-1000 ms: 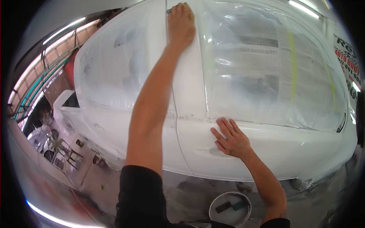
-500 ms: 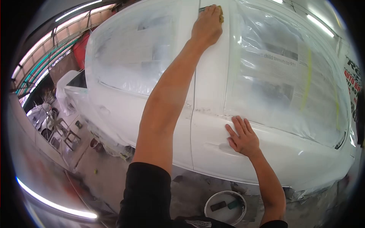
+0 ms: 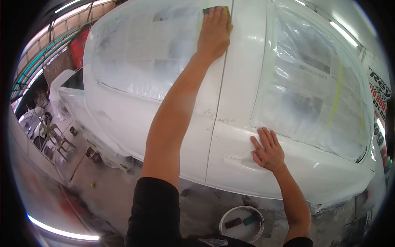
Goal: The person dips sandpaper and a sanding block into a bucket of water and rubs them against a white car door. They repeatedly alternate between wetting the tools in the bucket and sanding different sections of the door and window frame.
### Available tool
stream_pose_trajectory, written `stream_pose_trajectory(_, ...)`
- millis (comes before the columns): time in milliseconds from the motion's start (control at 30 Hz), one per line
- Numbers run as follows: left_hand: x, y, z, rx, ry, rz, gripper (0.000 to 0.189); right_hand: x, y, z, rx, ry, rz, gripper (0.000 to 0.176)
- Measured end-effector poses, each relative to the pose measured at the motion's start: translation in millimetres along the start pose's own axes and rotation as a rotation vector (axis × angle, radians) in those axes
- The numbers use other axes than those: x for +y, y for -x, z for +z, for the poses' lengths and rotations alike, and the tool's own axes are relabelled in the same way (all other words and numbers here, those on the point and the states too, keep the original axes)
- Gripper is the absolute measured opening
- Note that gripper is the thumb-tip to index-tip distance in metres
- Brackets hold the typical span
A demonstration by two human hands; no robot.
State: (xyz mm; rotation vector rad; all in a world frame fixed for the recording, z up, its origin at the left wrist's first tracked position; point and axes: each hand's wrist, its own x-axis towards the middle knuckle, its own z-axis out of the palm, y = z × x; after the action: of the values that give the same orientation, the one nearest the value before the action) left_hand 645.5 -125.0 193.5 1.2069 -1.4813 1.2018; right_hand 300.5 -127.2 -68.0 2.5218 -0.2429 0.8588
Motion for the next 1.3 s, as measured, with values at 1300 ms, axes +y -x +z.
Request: stream_pose_trajectory(1300, 113.6, 120.0, -1.9, 0.091, 0.102, -0.532, 0.063, -5.6, -6.8, 3.5, 0.035, -0.032, -0.003, 0.065)
